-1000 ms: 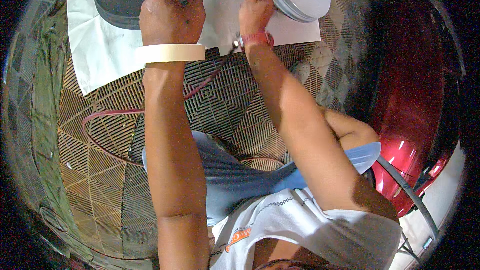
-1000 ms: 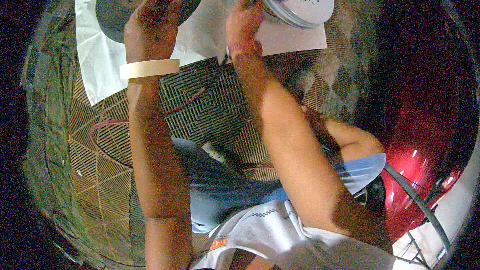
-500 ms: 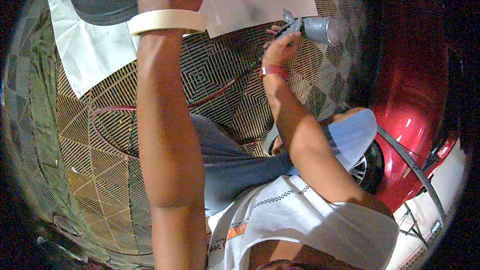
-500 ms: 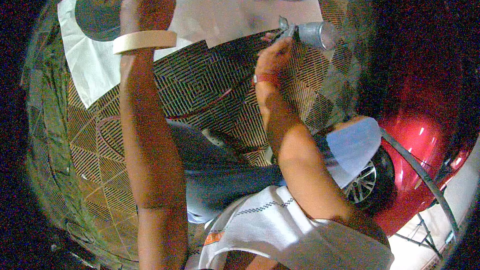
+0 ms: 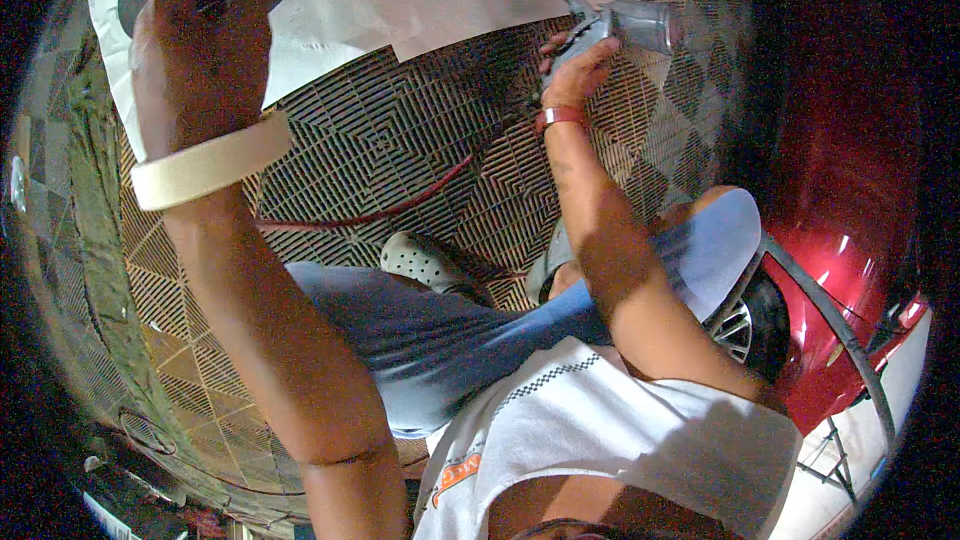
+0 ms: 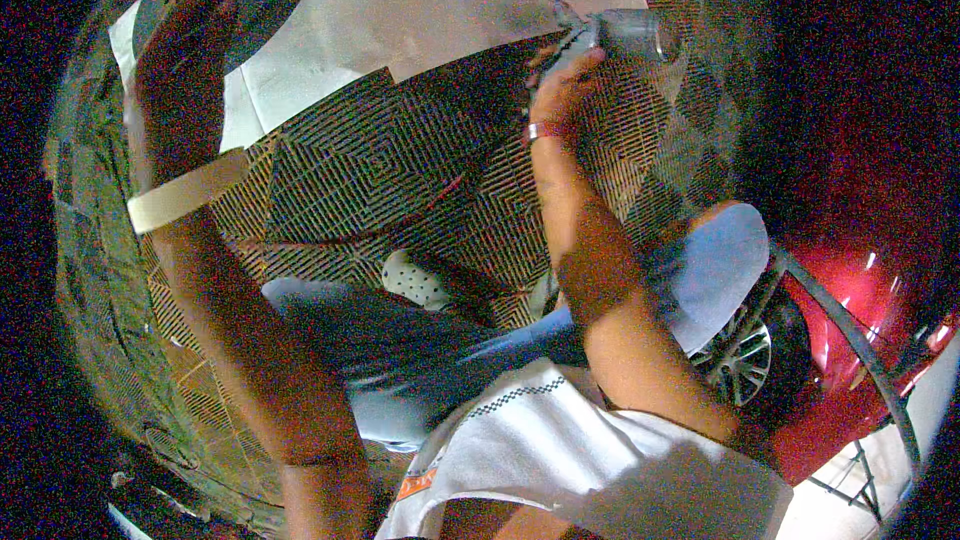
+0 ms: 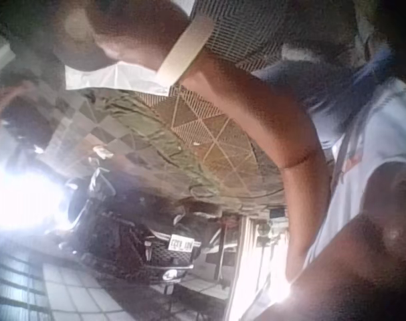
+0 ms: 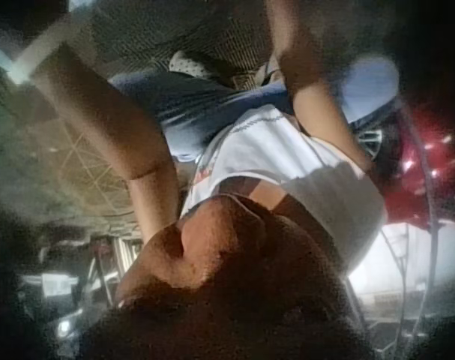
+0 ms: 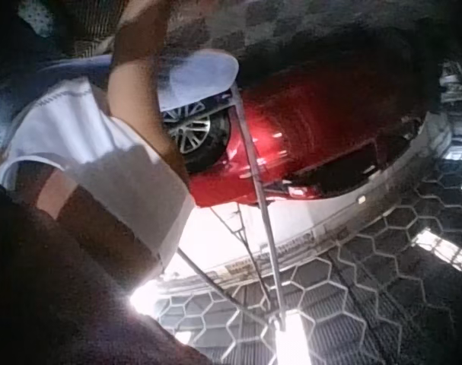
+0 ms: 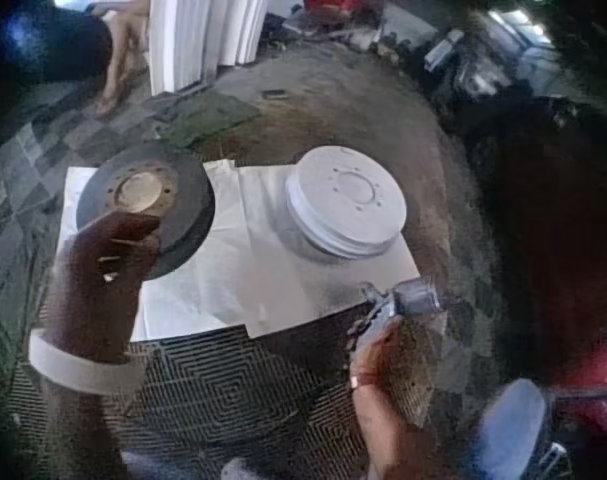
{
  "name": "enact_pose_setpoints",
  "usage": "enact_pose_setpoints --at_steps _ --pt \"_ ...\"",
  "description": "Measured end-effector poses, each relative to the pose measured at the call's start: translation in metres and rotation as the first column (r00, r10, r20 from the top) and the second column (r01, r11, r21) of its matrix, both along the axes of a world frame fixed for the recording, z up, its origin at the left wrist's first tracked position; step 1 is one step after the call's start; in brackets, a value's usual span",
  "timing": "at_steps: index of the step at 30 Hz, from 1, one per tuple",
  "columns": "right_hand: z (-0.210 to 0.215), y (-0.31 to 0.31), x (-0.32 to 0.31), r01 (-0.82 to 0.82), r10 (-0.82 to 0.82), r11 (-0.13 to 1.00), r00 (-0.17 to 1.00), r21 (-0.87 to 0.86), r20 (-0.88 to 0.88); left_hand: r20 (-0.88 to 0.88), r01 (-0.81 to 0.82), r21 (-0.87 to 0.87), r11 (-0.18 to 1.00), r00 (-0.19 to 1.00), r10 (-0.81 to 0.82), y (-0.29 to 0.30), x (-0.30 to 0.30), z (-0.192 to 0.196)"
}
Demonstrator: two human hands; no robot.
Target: The person sits on the floor and uses a spray gun to apply paint to two circular metal parts, likely brake drums, placed on a sheet of paper. They systematically spray the surfaces and edges of the parts.
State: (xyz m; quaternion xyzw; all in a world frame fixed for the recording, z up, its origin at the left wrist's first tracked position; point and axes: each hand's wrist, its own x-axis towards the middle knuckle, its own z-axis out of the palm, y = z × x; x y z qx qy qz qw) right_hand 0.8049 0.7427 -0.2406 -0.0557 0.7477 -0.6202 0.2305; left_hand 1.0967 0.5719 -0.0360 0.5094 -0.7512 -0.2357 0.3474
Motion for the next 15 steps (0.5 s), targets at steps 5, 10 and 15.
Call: enact_pose_setpoints --at_steps 5,10,15 --pt "-0.03 0.028 -0.085 0.24 -0.225 0.966 0.962 0.092 -0.153 0.038 0.006 -0.018 1.0 0.999 -0.006 0.03 -0.02 0.023" --pt "-0.03 0.042 -0.088 0.138 -0.135 0.99 0.964 -0.006 -0.228 0.083 0.011 -0.035 0.999 0.997 -0.008 0.069 -0.054 0.05" --pt "-0.015 0.048 -0.041 -0.238 0.243 0.959 0.97 -0.153 0.012 0.193 -0.009 -0.01 1.0 0.981 0.01 0.105 -0.077 0.075"
